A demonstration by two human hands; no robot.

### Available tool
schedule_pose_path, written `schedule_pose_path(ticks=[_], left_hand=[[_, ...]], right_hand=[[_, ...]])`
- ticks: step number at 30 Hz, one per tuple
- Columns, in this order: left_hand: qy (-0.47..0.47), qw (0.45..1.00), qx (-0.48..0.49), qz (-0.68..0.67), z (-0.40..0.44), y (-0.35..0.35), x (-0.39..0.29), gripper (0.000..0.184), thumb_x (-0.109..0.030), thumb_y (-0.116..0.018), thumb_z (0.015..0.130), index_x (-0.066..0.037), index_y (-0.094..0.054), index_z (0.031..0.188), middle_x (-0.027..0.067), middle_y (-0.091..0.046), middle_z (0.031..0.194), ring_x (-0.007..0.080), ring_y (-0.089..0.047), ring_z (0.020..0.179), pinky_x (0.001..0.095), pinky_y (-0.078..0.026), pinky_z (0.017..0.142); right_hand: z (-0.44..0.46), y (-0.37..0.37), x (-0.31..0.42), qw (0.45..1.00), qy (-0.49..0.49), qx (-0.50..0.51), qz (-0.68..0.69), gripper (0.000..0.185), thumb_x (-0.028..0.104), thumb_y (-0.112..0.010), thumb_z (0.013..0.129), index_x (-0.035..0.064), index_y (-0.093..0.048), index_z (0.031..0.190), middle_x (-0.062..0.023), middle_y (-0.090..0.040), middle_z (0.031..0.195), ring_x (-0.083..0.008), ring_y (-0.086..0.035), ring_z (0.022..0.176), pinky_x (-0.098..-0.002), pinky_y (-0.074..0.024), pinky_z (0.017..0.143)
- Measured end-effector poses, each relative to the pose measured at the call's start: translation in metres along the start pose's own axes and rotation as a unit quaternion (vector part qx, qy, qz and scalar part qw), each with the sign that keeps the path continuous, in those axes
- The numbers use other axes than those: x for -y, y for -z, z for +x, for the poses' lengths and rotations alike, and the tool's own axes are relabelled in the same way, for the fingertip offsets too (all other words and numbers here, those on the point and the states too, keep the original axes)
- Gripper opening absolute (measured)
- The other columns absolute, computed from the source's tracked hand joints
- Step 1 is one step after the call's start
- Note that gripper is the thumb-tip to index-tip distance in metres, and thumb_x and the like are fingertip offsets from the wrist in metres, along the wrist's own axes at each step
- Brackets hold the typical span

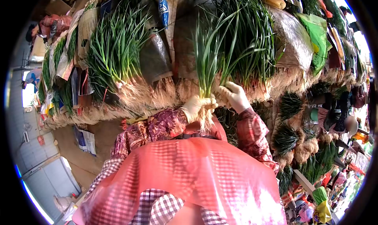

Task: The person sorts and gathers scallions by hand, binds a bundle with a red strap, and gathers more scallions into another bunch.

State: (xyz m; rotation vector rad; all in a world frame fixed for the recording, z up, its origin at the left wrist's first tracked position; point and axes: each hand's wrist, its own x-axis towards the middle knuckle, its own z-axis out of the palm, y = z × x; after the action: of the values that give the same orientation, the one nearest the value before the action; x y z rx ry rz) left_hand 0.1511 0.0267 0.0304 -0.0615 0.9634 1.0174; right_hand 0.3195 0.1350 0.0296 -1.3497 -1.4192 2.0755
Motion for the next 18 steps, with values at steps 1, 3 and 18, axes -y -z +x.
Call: schedule_pose_path(ticks=[1,3,18], left_hand=[[-0.005,0.997,0.047,-0.055,-0.002,0.007,0.0,0.017,-0.001,-0.056,0.086,-0.006,-0.054,0.103,0.0135,-0.062,0.097,0.0176,-0.064,0.074,0.0304,-0.054,0.059],[0.003,0.982,0.118,-0.146,-0.003,0.024,0.002,0.02,0.001,-0.05,0.088,-0.008,-0.053,0.106,0.0163,-0.056,0.112,0.0163,-0.062,0.079,0.0308,-0.054,0.063],[0.025,0.976,0.13,-0.175,-0.016,0.023,0.003,0.02,-0.001,-0.053,0.087,-0.008,-0.052,0.106,0.0107,-0.059,0.11,0.0091,-0.054,0.066,0.0221,-0.045,0.051]], right_hand=[[0.005,0.014,-0.016,1.0,0.028,-0.011,0.005,0.026,0.023,-0.056,0.093,0.0003,-0.058,0.106,-0.0037,-0.062,0.075,-0.0078,-0.055,0.053,-0.0223,-0.0475,0.046],[-0.007,0.03,-0.016,0.976,0.063,-0.001,0.208,0.017,0.02,-0.054,0.094,0.0033,-0.059,0.094,0.0017,-0.054,0.062,-0.0042,-0.043,0.043,-0.017,-0.0332,0.036],[-0.035,0.036,-0.045,0.994,-0.015,-0.074,-0.079,0.022,0.025,-0.057,0.092,0.0039,-0.063,0.092,-0.001,-0.059,0.062,-0.0045,-0.049,0.044,-0.0204,-0.0383,0.037]])
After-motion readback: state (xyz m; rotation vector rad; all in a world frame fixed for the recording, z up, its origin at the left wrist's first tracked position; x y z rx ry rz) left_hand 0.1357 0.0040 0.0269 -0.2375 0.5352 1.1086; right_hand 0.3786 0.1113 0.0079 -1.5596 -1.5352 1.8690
